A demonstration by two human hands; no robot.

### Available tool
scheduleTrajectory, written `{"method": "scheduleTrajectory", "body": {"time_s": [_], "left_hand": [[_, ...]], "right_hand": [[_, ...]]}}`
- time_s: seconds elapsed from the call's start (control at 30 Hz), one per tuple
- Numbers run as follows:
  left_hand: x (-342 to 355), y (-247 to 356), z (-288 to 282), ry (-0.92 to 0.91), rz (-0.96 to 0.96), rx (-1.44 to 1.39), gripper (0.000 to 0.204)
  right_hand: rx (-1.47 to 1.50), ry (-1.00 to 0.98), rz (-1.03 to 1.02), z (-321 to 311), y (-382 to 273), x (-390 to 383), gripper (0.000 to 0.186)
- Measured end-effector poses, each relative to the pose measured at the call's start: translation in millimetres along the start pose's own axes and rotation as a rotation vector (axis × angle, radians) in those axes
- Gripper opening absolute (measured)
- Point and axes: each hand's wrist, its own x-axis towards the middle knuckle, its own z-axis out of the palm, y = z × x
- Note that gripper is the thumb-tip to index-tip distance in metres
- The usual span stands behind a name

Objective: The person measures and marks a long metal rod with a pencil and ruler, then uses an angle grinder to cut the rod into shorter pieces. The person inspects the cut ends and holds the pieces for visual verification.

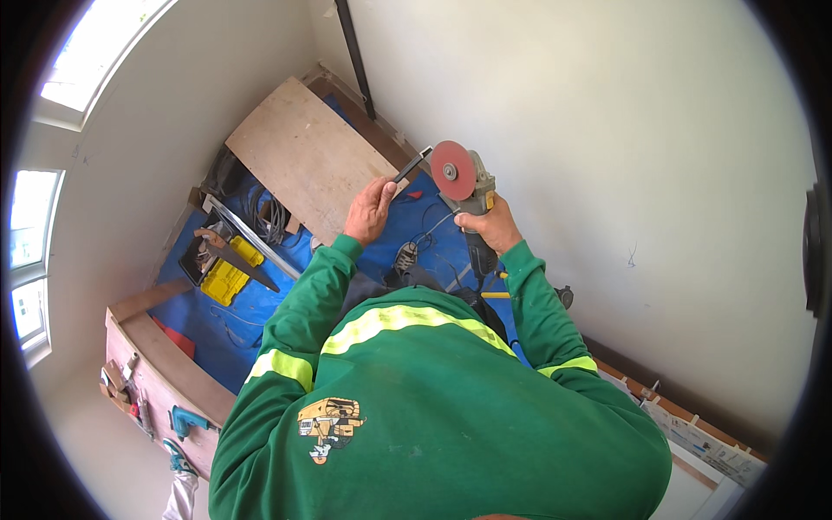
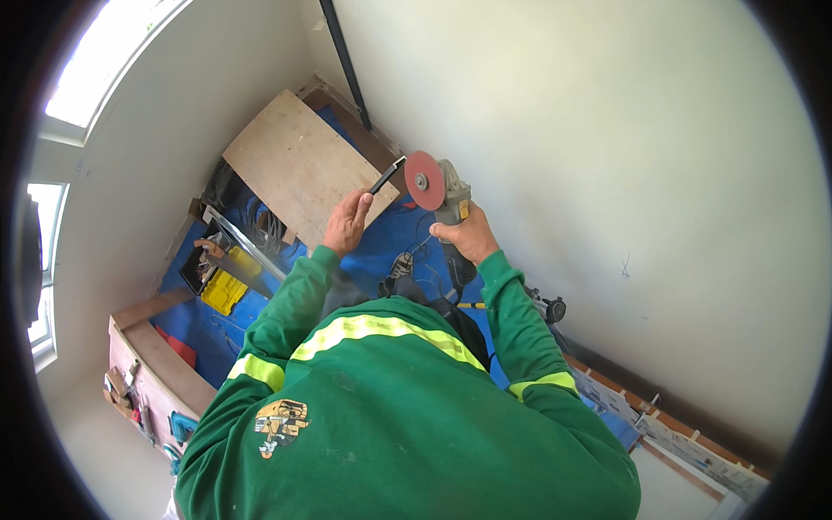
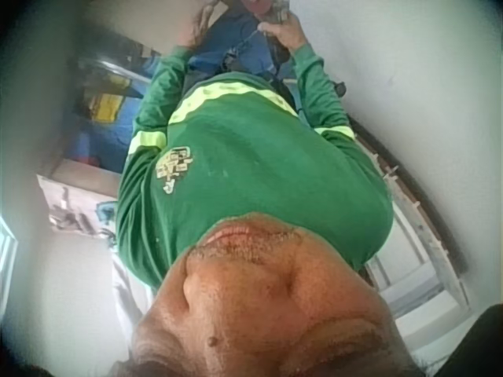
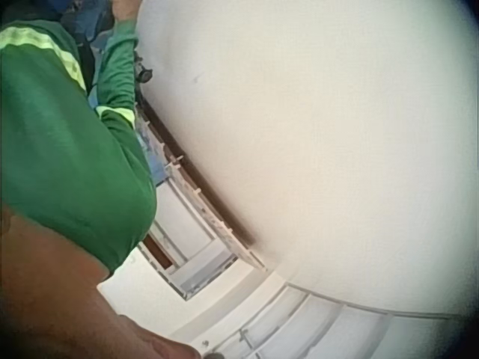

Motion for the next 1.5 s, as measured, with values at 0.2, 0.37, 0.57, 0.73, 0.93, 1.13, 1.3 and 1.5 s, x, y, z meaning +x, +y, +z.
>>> {"method": "scheduleTrajectory", "body": {"time_s": [0.2,0.37,0.57,0.73,0.93,1.13,1.3,1.5], "left_hand": [[2.0,-3.5,-2.2,-0.013,0.016,0.005,0.058],[1.7,-1.1,-3.3,-0.011,0.017,-0.017,0.057],[1.2,-1.7,-4.1,-0.014,0.015,-0.001,0.057],[0.6,-5.0,-3.2,0.004,0.041,0.027,0.05],[4.6,-7.3,-4.1,-0.001,0.029,0.015,0.055],[4.2,-9.3,-1.6,-0.003,0.055,0.024,0.052],[2.3,-7.2,-0.1,0.006,0.064,0.014,0.052],[2.9,-6.5,-0.6,-0.017,0.037,0.032,0.053]], "right_hand": [[0.049,0.014,0.019,10.9,1.3,4.6,0.046],[0.104,0.019,0.011,15.2,2.7,6.0,0.044],[0.098,0.055,0.035,17.0,6.0,7.5,0.043],[0.103,0.049,0.031,16.1,6.3,8.5,0.043],[0.105,0.038,0.031,16.6,5.7,13.0,0.044],[0.123,0.015,0.035,15.9,4.7,14.7,0.044],[0.139,0.029,0.02,17.1,6.5,16.4,0.045],[0.129,0.039,0.026,15.1,10.1,17.8,0.047]]}}
